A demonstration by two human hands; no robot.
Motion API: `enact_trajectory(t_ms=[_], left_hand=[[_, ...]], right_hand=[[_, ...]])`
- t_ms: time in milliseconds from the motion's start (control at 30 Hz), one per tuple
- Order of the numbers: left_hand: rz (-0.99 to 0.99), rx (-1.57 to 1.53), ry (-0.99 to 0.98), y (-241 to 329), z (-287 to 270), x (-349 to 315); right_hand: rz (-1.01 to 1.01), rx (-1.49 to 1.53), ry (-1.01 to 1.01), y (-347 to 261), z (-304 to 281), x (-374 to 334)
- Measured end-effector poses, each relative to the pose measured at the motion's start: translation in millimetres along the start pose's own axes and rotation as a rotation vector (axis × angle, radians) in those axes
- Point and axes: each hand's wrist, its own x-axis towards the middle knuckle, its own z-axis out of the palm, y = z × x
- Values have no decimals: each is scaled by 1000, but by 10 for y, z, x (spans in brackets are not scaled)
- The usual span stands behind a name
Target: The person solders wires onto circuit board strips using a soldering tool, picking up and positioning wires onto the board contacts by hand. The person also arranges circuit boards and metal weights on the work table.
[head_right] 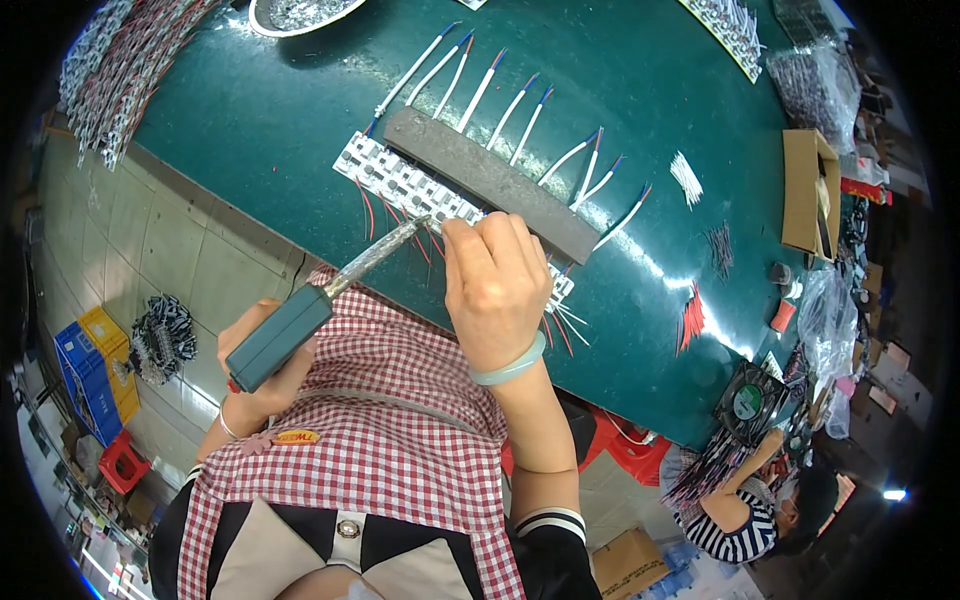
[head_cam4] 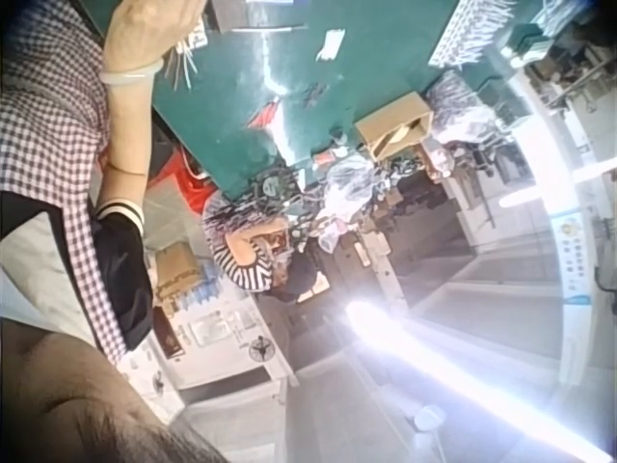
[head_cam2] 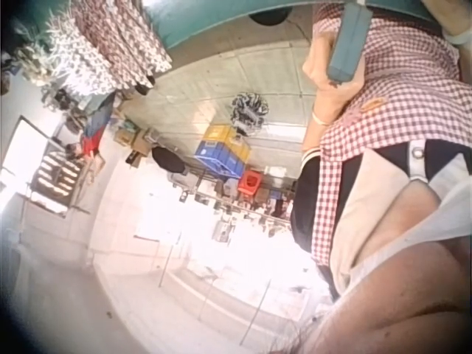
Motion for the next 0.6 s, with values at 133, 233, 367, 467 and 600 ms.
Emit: enact_trajectory(t_ms=[133,233,367,467,600], left_hand=[[-8,1,13,46,-86,-12],[-28,50,-11,38,-171,31],[-123,596,336,-51,-449,105],[-13,38,656,-19,-469,668],[-197,-254,520,-225,-702,997]], right_hand=[[-1,23,-2,20,-2,5],[2,33,12,46,-10,-6],[31,-7,36,27,-113,29],[34,5,-16,73,-67,-25],[115,162,79,118,-412,51]])
